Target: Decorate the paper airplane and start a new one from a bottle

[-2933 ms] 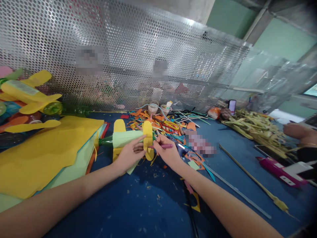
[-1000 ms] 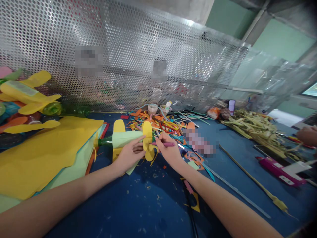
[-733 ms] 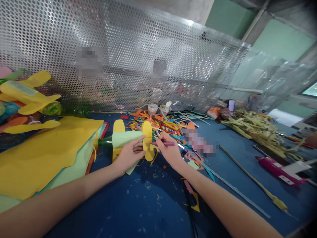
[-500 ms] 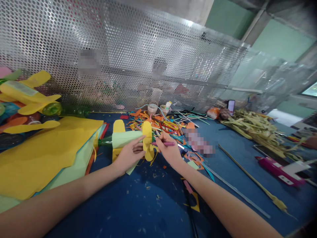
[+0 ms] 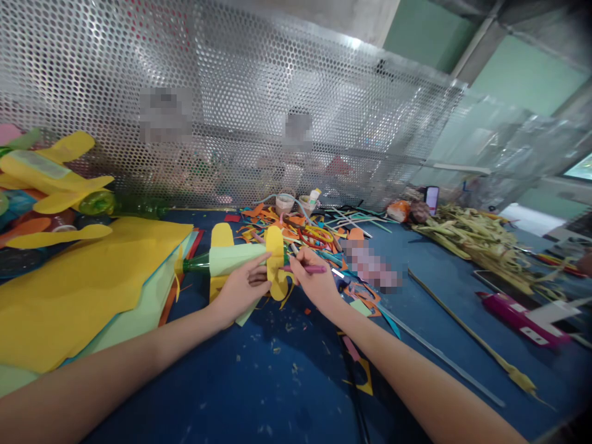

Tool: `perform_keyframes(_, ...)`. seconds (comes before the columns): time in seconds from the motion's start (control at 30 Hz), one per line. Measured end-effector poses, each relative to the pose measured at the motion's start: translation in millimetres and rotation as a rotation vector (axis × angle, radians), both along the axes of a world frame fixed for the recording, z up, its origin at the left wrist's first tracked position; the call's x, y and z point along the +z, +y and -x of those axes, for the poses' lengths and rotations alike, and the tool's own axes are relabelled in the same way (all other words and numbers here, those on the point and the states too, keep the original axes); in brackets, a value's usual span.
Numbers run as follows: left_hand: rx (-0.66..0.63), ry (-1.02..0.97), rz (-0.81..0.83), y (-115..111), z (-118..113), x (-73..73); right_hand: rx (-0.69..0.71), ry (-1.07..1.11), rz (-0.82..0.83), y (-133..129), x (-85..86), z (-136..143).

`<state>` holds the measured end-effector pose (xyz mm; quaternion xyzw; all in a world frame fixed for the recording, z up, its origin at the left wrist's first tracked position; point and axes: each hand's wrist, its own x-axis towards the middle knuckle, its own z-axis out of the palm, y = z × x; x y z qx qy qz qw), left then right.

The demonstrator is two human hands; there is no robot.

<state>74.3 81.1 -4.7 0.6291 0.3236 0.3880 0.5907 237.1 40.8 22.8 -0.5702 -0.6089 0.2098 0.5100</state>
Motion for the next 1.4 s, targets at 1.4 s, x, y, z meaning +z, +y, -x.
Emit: perform_keyframes(1.4,0.008,0.002,-0.012,0.0,-0.4,-0.6,-0.007,-0.035,-0.001,-0.5,1.7,-0.6)
